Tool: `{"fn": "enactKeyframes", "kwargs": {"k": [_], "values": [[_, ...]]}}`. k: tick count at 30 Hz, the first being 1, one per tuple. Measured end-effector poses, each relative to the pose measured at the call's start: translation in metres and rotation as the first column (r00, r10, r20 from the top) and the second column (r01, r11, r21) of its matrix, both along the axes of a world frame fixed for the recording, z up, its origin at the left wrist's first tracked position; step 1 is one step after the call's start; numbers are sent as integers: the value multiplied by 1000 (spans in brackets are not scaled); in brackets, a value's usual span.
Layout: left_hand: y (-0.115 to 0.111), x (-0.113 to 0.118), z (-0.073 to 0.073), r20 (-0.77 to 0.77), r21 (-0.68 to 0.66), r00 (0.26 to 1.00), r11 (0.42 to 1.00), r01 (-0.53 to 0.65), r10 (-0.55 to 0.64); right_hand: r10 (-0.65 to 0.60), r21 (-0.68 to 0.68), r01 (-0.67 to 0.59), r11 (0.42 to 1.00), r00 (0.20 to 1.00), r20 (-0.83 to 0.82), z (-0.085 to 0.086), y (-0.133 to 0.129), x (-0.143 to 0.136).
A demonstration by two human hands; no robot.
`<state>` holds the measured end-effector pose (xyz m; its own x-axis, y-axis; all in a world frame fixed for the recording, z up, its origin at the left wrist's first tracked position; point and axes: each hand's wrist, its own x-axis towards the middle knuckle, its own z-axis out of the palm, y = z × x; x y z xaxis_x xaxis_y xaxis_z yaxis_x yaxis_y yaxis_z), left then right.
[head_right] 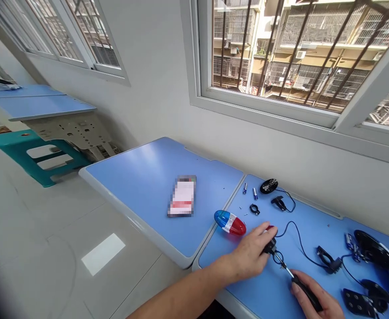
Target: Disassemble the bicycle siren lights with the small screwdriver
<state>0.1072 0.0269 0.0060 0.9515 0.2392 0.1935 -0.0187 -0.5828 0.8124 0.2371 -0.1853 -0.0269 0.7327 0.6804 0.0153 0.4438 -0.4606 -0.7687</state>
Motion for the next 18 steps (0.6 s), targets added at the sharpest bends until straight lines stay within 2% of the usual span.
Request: {"fn": "enactKeyframes", "kwargs": {"k": [3, 5, 8, 13, 15, 18], "values": [[1, 4, -5, 30, -26, 999, 999, -29, 30, -16, 96, 15, 995, 1000, 8, 7, 5, -4], [1, 5, -5, 57, -28, 997, 998, -49, 50, -33, 152, 41, 988, 998, -54, 16, 11, -12], [-1, 4, 3, 81, 3, 996, 999, -49, 48, -54, 193, 92, 977, 980, -192, 34, 19, -23], [-9, -1, 20, 51, 30, 997, 998, -56, 54, 60, 168, 15, 986, 899, -433, 46, 20, -25], [-14, -2, 24, 56, 27, 997, 998, -61, 59, 109, 166, -42, 985, 902, -418, 46, 17, -22], [-20, -1, 26, 64, 25, 996, 997, -68, 66, 162, 169, -127, 977, 964, -212, 45, 11, -18]]}}
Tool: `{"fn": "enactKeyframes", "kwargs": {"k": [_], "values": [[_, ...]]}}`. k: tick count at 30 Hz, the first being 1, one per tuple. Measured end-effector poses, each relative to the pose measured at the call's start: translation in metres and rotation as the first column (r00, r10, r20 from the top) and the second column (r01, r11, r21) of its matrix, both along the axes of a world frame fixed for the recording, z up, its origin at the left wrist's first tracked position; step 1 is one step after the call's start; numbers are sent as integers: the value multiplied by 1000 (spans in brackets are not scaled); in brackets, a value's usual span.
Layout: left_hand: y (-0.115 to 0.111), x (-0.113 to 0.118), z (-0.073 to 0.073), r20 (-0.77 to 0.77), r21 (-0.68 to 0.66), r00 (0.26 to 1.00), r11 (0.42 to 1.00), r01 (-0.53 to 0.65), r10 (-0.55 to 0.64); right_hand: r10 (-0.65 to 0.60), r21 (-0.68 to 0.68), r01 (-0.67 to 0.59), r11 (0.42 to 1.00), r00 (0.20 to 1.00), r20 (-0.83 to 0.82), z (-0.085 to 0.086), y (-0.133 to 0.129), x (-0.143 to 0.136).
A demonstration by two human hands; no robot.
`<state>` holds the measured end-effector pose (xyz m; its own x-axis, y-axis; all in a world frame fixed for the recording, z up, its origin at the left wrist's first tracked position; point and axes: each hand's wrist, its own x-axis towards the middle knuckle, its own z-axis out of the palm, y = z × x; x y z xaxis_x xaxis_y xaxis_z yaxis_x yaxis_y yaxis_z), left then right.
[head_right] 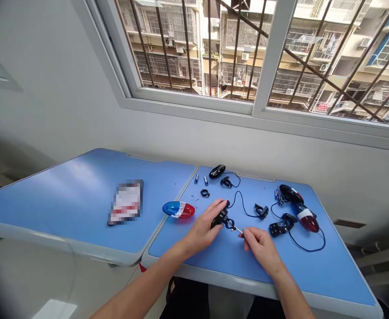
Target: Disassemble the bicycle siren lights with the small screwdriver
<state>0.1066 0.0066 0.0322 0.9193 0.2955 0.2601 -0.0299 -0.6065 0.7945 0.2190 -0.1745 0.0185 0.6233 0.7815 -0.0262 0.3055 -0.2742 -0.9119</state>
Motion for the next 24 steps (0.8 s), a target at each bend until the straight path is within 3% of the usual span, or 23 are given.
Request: {"fn": "enactKeyframes", "kwargs": {"k": [3, 6, 9, 12, 16, 19, 24], "values": [[-3, 3, -1, 0, -15, 1000, 1000, 0, 0, -2, 7, 0, 1000, 969, 248, -1, -6, 0], [-3, 7, -4, 1, -53, 1000, 999, -7, 7, -66, 81, 30, 996, 871, 486, -4, -9, -1], [-3, 9, -6, -7, -88, 1000, 996, -11, 10, -111, 150, 26, 988, 793, 599, -6, -10, -3], [-3, 11, -5, -6, -94, 1000, 996, -7, 6, -134, 136, 74, 988, 849, 512, -4, -8, -3], [-4, 12, -3, 25, -70, 999, 997, -27, 29, -84, -35, 96, 995, 962, 259, 3, -2, -3], [-3, 11, -5, 44, -36, 998, 999, -32, 33, -22, -90, 38, 995, 984, 176, 8, 3, -2], [-1, 7, -8, 46, 2, 999, 1000, -23, 23, -58, -99, 73, 992, 987, 147, 13, 5, 2]]}}
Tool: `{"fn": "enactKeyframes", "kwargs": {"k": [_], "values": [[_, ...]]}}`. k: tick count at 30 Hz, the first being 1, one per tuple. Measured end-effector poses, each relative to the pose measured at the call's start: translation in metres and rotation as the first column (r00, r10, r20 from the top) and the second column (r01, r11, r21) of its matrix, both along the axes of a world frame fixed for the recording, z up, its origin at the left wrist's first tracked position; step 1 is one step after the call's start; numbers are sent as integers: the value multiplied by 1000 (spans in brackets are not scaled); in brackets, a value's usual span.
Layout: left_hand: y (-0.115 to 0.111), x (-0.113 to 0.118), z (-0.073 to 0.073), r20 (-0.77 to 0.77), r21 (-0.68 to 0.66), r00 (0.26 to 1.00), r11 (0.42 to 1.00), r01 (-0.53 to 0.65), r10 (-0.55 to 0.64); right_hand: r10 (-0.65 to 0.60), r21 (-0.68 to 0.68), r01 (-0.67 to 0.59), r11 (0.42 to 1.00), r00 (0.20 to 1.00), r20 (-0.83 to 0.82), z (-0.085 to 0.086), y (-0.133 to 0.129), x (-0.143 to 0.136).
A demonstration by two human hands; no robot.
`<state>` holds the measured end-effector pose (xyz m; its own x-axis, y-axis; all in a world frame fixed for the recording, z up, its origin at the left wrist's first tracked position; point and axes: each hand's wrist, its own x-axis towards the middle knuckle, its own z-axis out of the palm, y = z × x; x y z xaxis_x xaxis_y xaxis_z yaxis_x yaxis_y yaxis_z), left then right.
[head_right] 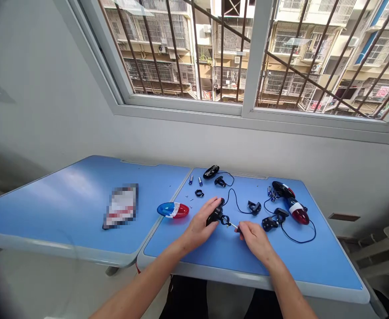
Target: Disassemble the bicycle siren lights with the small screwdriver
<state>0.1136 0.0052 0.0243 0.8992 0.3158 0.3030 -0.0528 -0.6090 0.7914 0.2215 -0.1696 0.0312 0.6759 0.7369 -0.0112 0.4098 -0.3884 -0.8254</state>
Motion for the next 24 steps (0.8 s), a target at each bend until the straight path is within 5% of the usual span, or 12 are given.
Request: {"fn": "enactKeyframes", "kwargs": {"k": [9, 15, 24], "values": [[3, 0, -1, -17, -30, 999, 999, -37, 36, -10, 115, -24, 993, 956, 292, -12, -2, 2], [5, 4, -4, -34, -111, 997, 991, -79, 75, -65, 145, -27, 989, 800, 596, -28, 2, -3], [8, 5, 0, -51, -195, 997, 979, -63, 54, -42, 78, -25, 997, 659, 751, -31, 3, -9]]}}
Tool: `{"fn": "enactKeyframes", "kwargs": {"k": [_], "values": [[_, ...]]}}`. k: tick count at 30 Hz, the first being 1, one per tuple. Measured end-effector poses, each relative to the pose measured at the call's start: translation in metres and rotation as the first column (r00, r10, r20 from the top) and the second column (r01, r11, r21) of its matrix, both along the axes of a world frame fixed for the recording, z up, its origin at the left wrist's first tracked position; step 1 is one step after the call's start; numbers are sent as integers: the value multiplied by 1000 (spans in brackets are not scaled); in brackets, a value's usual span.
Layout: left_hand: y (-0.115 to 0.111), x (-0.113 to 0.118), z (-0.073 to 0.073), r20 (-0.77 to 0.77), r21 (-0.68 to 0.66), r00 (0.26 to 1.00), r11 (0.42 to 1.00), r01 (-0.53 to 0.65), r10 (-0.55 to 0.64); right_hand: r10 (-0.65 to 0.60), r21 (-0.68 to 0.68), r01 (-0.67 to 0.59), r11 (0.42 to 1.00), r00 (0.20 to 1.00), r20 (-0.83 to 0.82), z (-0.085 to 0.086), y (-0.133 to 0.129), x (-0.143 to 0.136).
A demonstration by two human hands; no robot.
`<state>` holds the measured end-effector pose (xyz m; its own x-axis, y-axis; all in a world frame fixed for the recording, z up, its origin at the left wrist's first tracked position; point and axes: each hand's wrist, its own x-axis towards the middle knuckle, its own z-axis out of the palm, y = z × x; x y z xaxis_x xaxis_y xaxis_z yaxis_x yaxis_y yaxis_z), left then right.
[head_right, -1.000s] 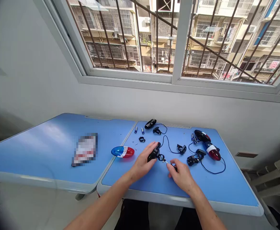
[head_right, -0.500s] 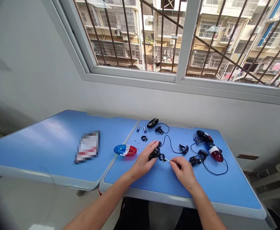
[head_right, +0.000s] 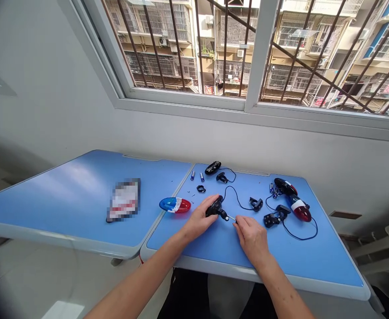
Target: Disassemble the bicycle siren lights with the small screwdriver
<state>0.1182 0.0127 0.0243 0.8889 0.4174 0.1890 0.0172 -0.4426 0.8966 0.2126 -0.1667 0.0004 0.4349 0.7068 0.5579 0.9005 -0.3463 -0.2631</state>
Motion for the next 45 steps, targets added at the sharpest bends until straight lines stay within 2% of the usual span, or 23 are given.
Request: {"fn": "enactKeyframes", "kwargs": {"k": [3, 8, 14, 17, 21, 25, 32, 39, 45], "values": [[-1, 1, 3, -6, -15, 1000, 1000, 2, -2, 11, 23, -11, 1000, 1000, -24, 1, 0, 2], [-2, 2, 8, -10, -6, 999, 999, 33, -33, -8, 67, 26, 997, 969, -246, 3, 1, 7], [-2, 4, 1, -31, 99, 999, 994, 37, -34, -42, -84, 8, 996, 906, -420, 16, 1, 10], [-2, 4, -2, -27, 119, 999, 992, 35, -32, -13, -97, -37, 995, 882, -471, 22, 0, 12], [-1, 4, -3, -32, 129, 999, 991, 20, -16, 39, -86, -92, 992, 873, -486, 24, -1, 16], [1, 4, -4, -21, 107, 1000, 994, 6, -4, 21, -81, -64, 995, 892, -452, 17, -3, 17], [2, 5, -3, -17, 64, 1000, 998, 0, 1, 9, -71, -22, 997, 984, -177, 9, -4, 10], [1, 5, -2, 8, 58, 1000, 998, 2, -3, -4, -37, -13, 999, 900, -436, 13, -3, 12], [0, 5, -4, -10, 77, 1000, 997, 6, -6, 23, -106, -82, 991, 882, -470, 24, -4, 14]]}}
